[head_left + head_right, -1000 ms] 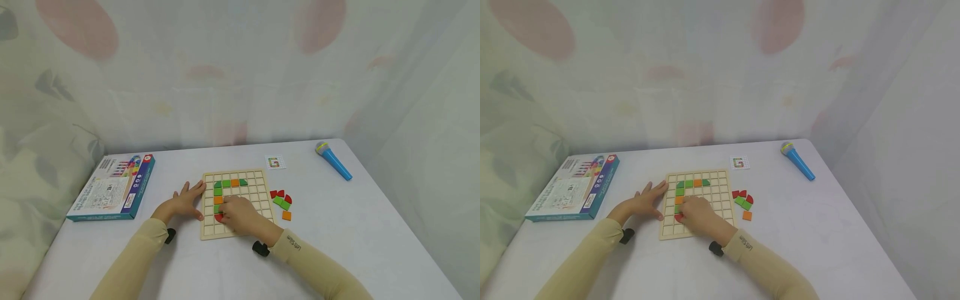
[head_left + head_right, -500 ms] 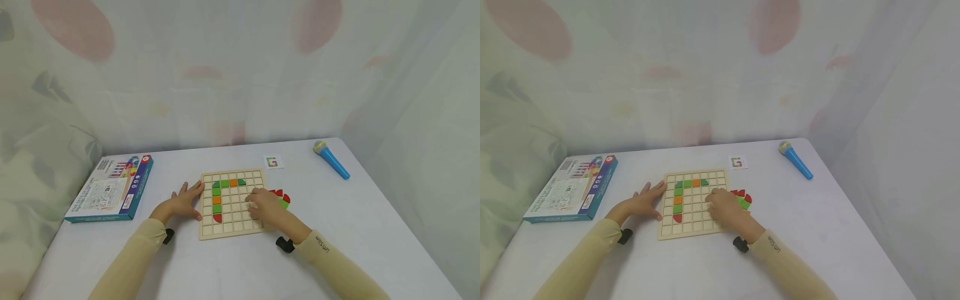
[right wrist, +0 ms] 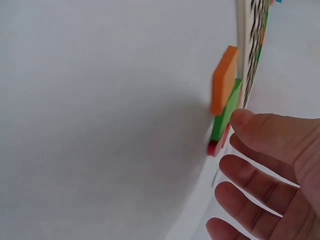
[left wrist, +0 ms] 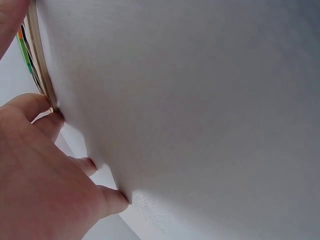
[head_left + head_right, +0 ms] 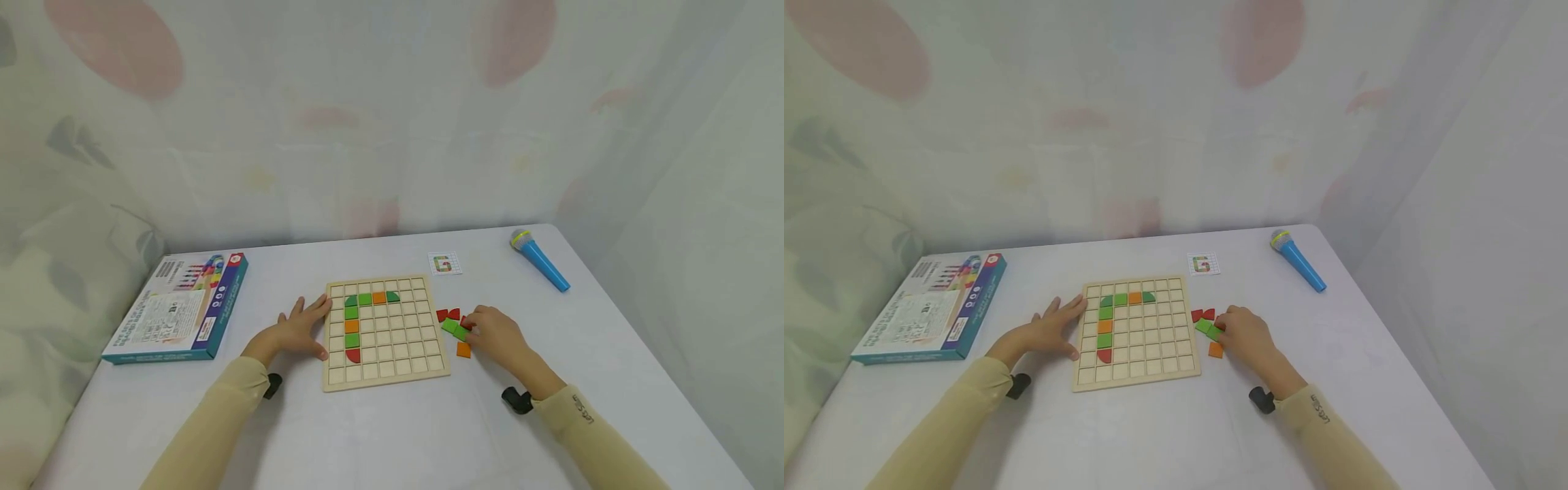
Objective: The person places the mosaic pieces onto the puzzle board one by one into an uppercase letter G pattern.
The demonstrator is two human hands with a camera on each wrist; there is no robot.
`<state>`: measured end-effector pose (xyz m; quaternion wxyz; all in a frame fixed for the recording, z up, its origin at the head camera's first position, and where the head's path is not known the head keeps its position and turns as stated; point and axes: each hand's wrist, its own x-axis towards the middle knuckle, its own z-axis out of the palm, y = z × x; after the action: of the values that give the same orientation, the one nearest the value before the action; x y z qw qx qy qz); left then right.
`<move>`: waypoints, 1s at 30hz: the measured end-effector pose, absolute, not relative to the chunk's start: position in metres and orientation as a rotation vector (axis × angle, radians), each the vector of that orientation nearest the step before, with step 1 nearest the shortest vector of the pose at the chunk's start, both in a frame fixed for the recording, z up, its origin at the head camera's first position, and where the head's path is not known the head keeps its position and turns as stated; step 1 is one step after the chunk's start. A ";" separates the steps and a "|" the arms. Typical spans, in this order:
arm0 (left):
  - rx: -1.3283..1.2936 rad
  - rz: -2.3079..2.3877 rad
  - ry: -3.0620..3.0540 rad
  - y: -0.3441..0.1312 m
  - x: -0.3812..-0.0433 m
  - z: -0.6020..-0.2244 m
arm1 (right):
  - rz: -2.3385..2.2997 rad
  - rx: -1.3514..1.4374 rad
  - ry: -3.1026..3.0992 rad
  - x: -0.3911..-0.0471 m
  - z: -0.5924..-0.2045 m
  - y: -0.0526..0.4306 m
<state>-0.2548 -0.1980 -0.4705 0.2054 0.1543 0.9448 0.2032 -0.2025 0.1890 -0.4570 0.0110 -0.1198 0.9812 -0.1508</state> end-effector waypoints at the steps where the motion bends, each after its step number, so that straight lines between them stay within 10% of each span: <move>1: 0.435 0.571 2.634 -0.198 -0.255 -0.471 | -0.471 -0.364 3.056 -0.202 -0.457 0.190; 30: 0.432 0.627 2.611 -0.201 -0.255 -0.472 | -0.395 -0.321 3.056 -0.207 -0.464 0.177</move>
<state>-0.2552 -0.2009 -0.4717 0.2093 0.1552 0.9387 0.2256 -0.2074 0.1767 -0.4644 0.0219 -0.1035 0.9862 -0.1274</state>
